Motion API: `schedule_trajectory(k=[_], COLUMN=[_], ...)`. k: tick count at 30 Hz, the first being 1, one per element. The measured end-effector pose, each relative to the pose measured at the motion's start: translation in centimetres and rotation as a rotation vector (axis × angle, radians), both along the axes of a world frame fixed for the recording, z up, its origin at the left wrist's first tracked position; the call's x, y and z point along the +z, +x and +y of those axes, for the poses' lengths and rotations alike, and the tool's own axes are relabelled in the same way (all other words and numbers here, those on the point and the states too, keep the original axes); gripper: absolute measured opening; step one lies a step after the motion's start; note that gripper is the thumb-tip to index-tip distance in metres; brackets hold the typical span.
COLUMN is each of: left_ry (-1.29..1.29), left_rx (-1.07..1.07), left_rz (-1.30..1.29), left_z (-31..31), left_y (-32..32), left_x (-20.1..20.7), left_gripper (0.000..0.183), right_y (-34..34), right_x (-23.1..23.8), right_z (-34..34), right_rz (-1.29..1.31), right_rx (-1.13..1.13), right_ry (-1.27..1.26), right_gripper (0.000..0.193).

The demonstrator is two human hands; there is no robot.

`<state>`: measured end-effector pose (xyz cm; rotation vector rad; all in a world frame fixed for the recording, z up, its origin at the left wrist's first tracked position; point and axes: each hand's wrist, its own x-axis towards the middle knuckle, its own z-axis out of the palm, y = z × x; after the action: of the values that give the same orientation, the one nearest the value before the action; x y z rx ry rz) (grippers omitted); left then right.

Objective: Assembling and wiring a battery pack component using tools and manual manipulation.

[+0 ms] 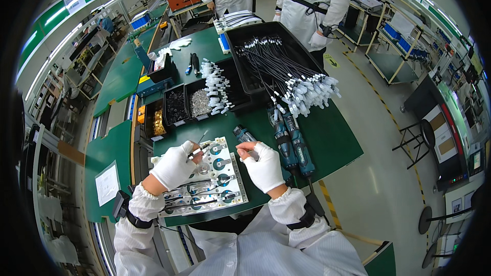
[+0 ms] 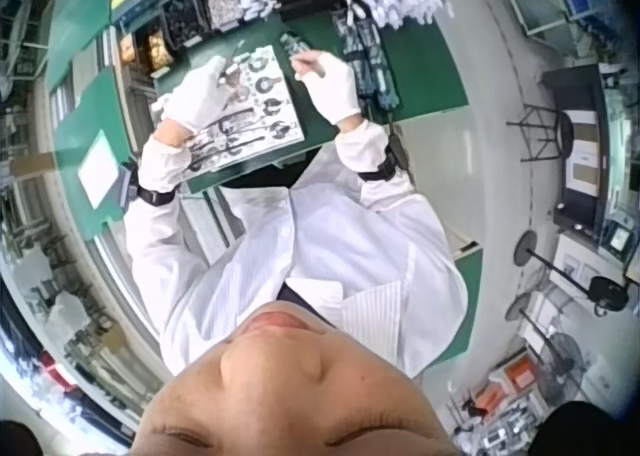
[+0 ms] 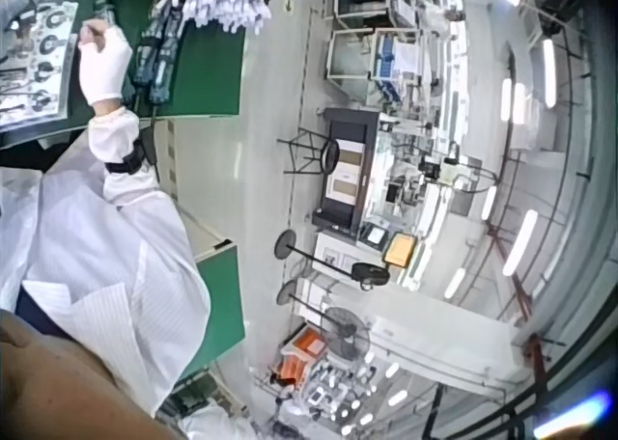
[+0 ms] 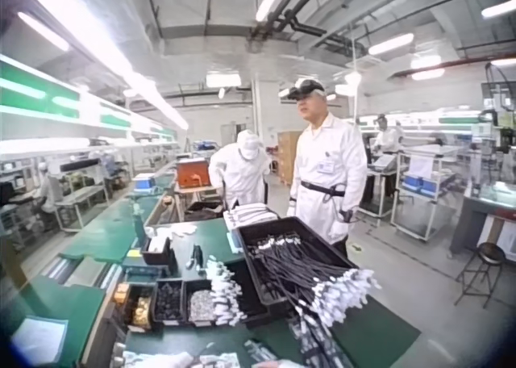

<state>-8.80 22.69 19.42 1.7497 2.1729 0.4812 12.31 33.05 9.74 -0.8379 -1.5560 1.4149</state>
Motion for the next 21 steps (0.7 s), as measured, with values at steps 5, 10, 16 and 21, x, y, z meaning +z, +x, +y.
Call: schedule_trajectory(k=[5, 10, 16, 21], left_ry=[0.158, 0.223, 0.274, 0.322], left_rx=[-0.047, -0.078, -0.046, -0.06], left_rz=[-0.344, -0.199, -0.198, -0.26], left_z=[0.1, 0.3, 0.1, 0.2], left_y=[0.9, 1.3, 1.4, 1.5], left_x=[-0.8, -1.6, -1.4, -1.5], left_gripper=[0.011, 0.02, 0.021, 0.019], right_y=[-0.3, -0.9, -1.1, -1.0], right_x=[1.2, 2.2, 2.3, 2.7], right_z=[0.7, 0.2, 0.3, 0.1], right_rz=[0.132, 0.106, 0.019, -0.012], right_rx=[0.148, 0.246, 0.208, 0.178], right_ry=[-0.173, -0.002, 0.32, 0.4], right_gripper=[0.011, 0.012, 0.014, 0.012])
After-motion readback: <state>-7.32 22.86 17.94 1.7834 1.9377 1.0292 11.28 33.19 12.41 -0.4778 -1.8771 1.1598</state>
